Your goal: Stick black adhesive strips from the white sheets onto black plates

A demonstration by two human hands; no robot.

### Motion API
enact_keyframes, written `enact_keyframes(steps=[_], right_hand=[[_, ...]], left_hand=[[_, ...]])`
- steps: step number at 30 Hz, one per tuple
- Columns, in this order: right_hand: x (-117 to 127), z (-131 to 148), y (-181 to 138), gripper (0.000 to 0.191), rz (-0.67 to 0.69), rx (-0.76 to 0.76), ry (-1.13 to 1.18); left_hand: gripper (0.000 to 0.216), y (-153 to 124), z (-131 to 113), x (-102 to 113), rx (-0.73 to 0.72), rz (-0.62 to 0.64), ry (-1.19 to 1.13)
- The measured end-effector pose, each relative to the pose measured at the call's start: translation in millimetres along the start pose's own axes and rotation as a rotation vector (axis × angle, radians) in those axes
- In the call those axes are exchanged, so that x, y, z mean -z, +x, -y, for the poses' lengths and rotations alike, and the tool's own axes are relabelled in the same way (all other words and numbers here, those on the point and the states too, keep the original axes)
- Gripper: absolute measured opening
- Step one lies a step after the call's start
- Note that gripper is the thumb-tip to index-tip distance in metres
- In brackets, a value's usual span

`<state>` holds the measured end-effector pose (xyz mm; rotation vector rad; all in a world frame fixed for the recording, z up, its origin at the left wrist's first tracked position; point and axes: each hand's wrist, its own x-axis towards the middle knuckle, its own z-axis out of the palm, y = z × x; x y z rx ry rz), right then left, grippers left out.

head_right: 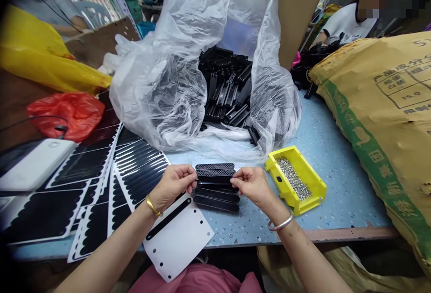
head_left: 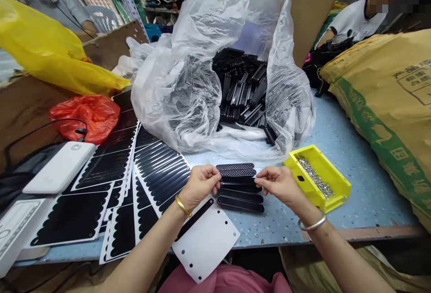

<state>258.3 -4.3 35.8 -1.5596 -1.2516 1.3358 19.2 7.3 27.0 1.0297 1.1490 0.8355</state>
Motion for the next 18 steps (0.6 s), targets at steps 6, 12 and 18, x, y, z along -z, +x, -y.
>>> enact_keyframes(steps=[6, 12, 18], right_hand=[[-0.5, 5.0, 17.3, 0.017, -0.027, 0.065, 0.002], [-0.7, 7.2, 19.8, 0.025, 0.040, 0.008, 0.141], [-6.3, 0.7, 23.1, 0.027, 0.069, -0.024, 0.186]], left_hand=[[0.018, 9.6, 5.8, 3.2, 0.025, -0.165, 0.057], [0.013, 13.6, 22.8, 7.5, 0.024, -0.285, 0.148], [0.018, 12.5, 33.9, 1.8, -0.029, -0.273, 0.167]])
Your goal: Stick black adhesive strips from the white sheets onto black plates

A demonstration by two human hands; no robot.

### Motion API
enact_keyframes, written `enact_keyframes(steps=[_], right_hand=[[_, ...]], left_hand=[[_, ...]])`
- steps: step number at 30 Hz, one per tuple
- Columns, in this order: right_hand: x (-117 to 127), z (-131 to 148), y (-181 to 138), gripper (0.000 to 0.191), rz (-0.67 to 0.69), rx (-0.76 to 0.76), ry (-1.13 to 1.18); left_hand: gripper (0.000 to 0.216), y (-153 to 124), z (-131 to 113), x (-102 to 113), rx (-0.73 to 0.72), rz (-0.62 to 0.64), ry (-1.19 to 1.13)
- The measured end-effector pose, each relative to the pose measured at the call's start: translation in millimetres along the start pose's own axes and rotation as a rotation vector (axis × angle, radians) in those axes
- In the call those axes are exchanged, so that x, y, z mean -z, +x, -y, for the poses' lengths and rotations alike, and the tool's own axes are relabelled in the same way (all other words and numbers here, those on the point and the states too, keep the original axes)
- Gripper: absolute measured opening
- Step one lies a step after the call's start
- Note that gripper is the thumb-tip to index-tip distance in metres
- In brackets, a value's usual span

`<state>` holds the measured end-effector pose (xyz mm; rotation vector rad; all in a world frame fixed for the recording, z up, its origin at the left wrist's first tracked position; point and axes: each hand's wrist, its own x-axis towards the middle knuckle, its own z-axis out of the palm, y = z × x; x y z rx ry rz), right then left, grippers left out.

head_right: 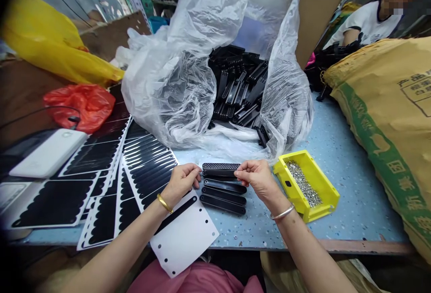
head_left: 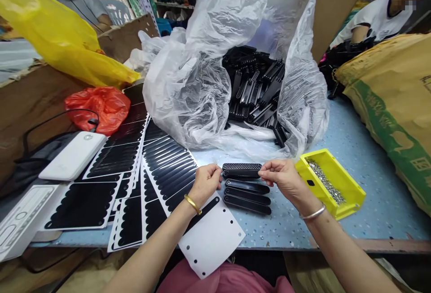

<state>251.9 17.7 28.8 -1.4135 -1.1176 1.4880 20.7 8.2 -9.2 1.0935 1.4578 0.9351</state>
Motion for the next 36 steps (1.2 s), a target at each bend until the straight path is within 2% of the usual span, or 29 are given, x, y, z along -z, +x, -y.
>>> enact_keyframes(steps=[6, 18, 23, 28, 36], right_hand=[[-2.3, -2.1, 1.8, 0.026, 0.019, -0.019, -0.022], [-5.2, -6.8, 6.1, 0.022, -0.017, -0.024, -0.082], [-4.5, -5.5, 8.5, 0.023, -0.007, -0.033, -0.082], [-4.5, -3.9, 12.0, 0.025, -0.008, -0.033, -0.092], [-4.7, 0.4, 19.8, 0.015, -0.027, -0.012, -0.121]], left_hand=[[0.020, 0.7, 6.3, 0.0, -0.060, 0.016, 0.023], [0.017, 1.2, 9.2, 1.1, -0.040, 0.033, 0.020], [0.009, 0.9, 4.9, 0.6, -0.006, 0.051, -0.051], [0.012, 1.3, 5.6, -2.4, -0.016, 0.044, -0.107], [0.015, 2.1, 14.2, -5.3, -0.070, 0.032, -0.053]])
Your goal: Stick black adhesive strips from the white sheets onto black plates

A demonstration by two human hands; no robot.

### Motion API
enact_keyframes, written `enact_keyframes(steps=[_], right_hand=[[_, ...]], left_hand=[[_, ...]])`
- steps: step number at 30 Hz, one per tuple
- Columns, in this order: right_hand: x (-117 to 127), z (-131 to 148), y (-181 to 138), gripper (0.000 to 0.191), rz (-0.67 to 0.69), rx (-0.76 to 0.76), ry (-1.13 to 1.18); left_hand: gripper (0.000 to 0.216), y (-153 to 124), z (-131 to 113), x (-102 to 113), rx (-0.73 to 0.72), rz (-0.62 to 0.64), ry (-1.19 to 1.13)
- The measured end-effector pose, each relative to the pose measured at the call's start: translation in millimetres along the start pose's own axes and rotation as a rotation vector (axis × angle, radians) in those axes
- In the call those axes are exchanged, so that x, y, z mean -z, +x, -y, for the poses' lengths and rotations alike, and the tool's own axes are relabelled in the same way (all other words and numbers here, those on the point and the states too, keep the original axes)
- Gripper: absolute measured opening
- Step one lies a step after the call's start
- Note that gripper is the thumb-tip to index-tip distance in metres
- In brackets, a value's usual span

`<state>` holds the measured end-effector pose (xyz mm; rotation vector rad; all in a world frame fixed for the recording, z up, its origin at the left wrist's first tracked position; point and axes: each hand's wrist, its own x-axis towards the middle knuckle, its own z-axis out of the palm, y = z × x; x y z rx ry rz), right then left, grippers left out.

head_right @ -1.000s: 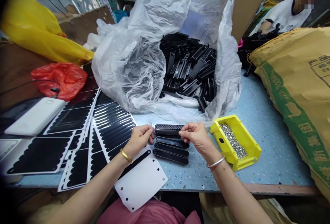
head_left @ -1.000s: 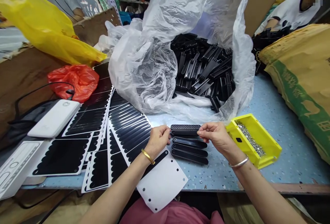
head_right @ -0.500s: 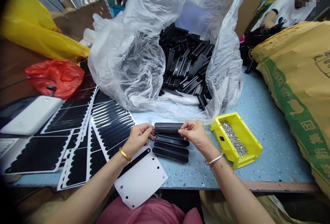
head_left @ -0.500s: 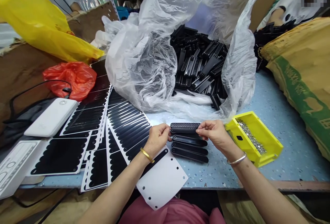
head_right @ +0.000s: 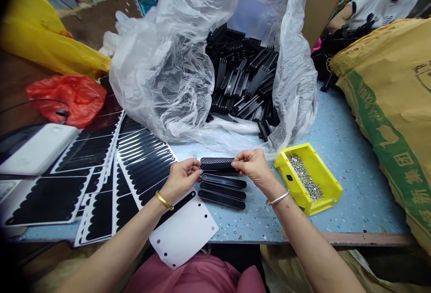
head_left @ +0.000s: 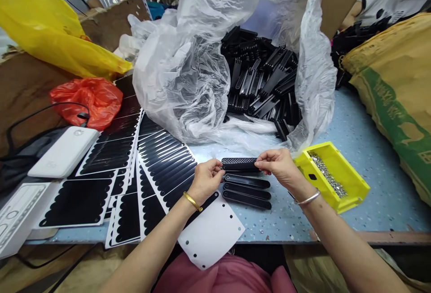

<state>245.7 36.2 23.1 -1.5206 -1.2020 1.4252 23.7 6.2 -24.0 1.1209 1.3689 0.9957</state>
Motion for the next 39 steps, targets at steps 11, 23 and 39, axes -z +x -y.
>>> enact_keyframes(steps=[11, 23, 39], right_hand=[[7.0, -2.8, -2.7, 0.022, 0.012, -0.007, 0.090], [5.3, -2.6, -2.1, 0.028, 0.046, -0.016, 0.089], [1.4, 2.0, -2.4, 0.024, 0.047, -0.027, 0.044]], left_hand=[[0.014, -1.3, -0.1, 1.7, -0.017, 0.032, 0.029], [0.015, -2.0, -0.1, 1.2, -0.023, 0.025, 0.031], [0.017, -1.2, 1.8, 0.2, -0.026, 0.016, 0.008]])
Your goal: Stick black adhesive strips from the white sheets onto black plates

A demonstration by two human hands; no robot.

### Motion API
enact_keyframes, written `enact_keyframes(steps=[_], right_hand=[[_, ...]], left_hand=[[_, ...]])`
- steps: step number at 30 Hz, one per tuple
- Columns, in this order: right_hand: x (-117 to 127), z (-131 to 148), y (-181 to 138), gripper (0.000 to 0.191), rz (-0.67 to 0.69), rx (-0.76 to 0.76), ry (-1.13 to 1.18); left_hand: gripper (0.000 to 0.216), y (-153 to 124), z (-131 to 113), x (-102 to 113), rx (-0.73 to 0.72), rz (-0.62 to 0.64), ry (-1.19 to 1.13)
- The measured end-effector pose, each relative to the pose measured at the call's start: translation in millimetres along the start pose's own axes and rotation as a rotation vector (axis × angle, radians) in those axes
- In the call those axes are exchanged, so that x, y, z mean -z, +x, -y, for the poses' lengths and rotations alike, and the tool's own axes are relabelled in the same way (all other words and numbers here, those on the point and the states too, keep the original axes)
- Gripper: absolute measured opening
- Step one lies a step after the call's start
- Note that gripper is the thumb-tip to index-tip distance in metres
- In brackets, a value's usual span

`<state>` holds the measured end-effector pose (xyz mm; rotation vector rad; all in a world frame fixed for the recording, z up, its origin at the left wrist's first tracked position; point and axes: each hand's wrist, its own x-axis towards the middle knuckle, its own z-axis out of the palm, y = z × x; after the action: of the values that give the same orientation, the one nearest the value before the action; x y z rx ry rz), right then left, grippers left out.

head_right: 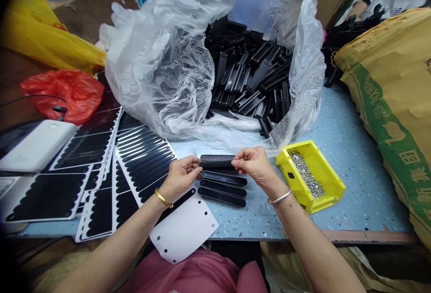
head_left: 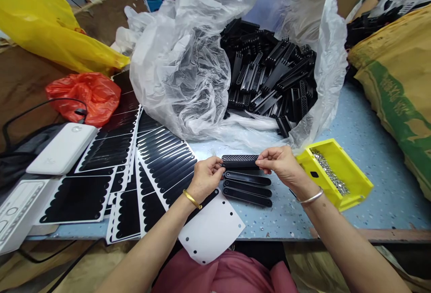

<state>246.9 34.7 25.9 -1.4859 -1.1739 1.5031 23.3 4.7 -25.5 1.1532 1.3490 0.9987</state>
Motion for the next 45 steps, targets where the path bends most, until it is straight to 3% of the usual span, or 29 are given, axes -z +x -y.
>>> enact_keyframes(steps=[19, 25, 45], right_hand=[[0.6, -0.4, 0.7, 0.018, -0.030, 0.013, -0.091], [1.1, 0.3, 0.6, 0.017, -0.024, 0.031, -0.116], [2.1, -12.4, 5.0, 0.012, -0.058, 0.098, -0.260]], left_hand=[[0.012, -0.5, -8.7, 0.8, 0.041, -0.019, 0.023], [0.020, 4.4, -11.7, 0.3, 0.106, -0.023, 0.038], [0.011, 4.8, -14.3, -4.8, 0.161, -0.048, -0.020]])
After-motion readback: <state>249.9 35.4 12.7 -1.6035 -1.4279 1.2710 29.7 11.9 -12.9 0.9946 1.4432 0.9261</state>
